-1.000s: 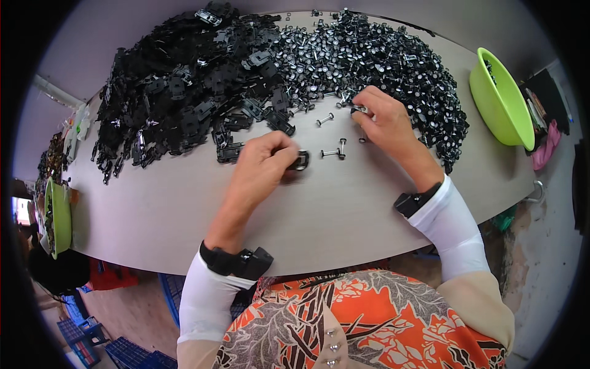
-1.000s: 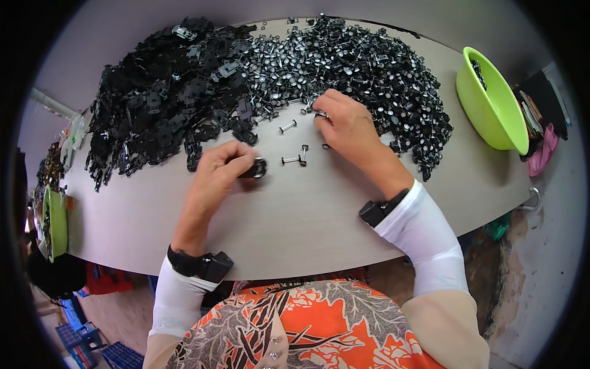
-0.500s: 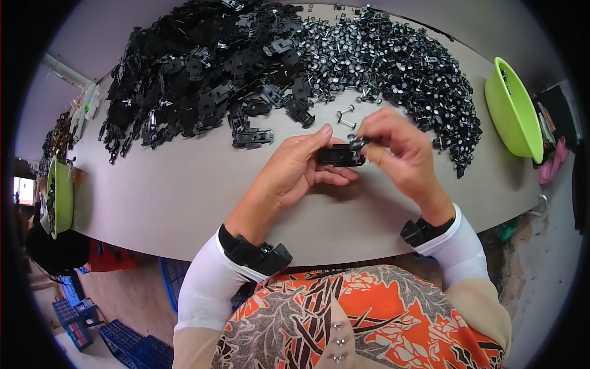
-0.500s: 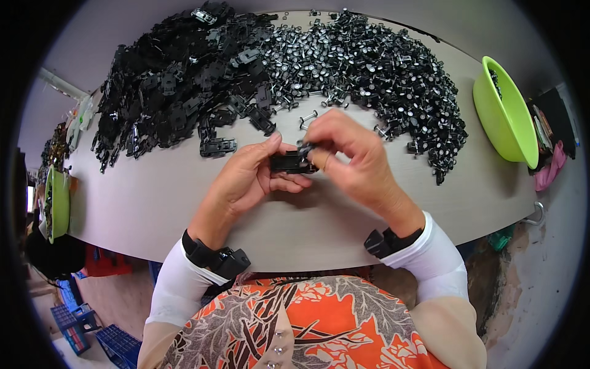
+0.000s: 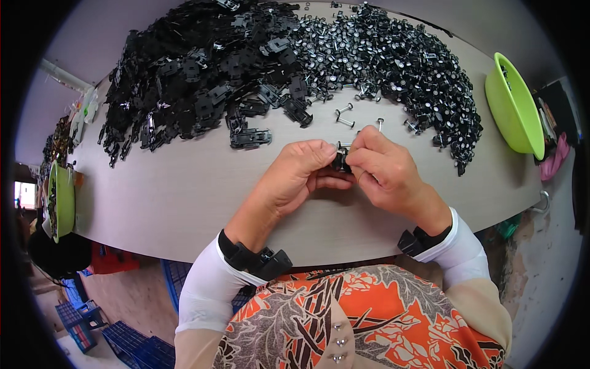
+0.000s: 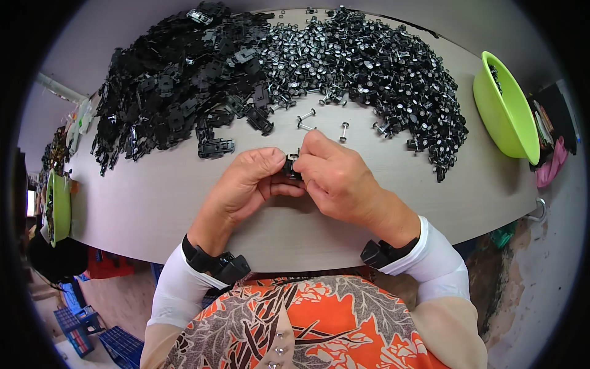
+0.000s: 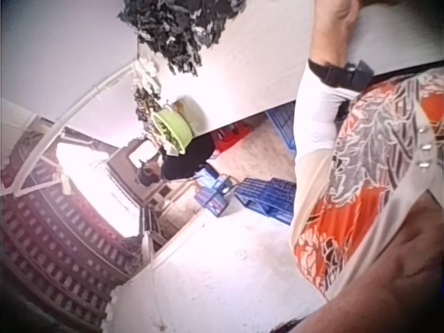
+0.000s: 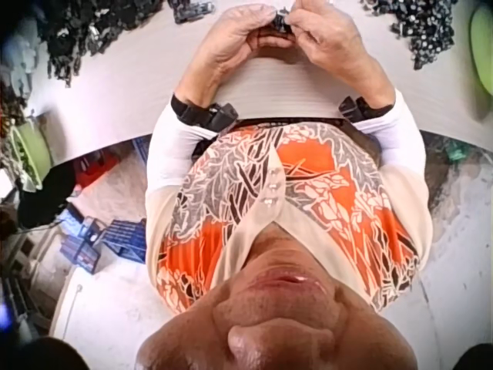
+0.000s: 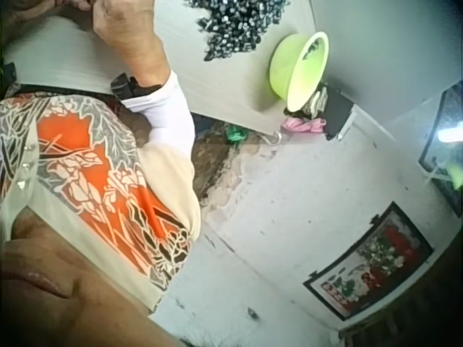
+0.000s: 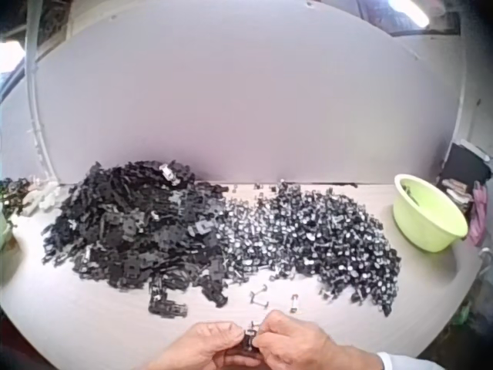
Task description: The person repeatedly picks up small black plastic components and metal bolts from a table, inserts the bolts into the plastic parts, and places the assembled units back on the table. The process is continuous and repetitive, with the person handling the parts one at a time.
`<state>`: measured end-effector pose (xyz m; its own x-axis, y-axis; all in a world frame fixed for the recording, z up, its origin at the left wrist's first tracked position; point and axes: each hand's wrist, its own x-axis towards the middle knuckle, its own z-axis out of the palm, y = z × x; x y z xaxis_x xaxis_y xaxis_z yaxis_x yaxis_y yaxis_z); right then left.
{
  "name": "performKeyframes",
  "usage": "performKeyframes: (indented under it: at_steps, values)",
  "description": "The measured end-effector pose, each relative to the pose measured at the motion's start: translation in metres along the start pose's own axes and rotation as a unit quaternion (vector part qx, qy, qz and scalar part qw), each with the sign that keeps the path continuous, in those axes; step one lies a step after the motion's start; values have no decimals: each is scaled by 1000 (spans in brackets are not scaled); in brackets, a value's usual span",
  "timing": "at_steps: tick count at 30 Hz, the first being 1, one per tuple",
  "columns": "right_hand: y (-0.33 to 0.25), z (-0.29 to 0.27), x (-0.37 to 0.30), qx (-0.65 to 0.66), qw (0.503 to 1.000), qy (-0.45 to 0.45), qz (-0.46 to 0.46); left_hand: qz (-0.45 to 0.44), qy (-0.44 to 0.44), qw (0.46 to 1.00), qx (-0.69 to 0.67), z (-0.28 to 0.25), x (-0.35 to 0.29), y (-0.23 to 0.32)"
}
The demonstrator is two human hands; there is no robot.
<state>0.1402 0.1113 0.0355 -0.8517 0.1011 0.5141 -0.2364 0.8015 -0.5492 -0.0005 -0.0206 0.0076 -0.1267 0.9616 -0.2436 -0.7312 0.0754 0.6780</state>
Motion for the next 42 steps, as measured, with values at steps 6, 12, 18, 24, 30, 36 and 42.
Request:
performKeyframes:
  at_steps: [6, 12, 18, 24, 30, 36, 42]
  values:
    - [-3, 9, -3, 3, 1000, -10, 12, 40, 36, 992, 111, 2, -5, -3]
    - [-10, 16, -8, 30, 999, 22, -23, 20, 42, 985, 165, 10, -16, 6]
    - [-13, 6, -7, 143, 989, -17, -31, 24, 133, 964, 229, 7, -54, 11]
    - [39, -66, -18, -228, 971, 3, 71, -21, 150, 937, 315, -7, -174, 32]
    - [62, -71, -26, -266, 951, -94, 124, -190, 235, 747, 593, -26, -230, 52]
    - [55, -41, -17, -149, 979, -59, 124, 54, 197, 717, 667, 2, -149, 62]
    - [58, -24, -8, -115, 982, -72, 133, 256, 239, 515, 782, -32, -49, 67]
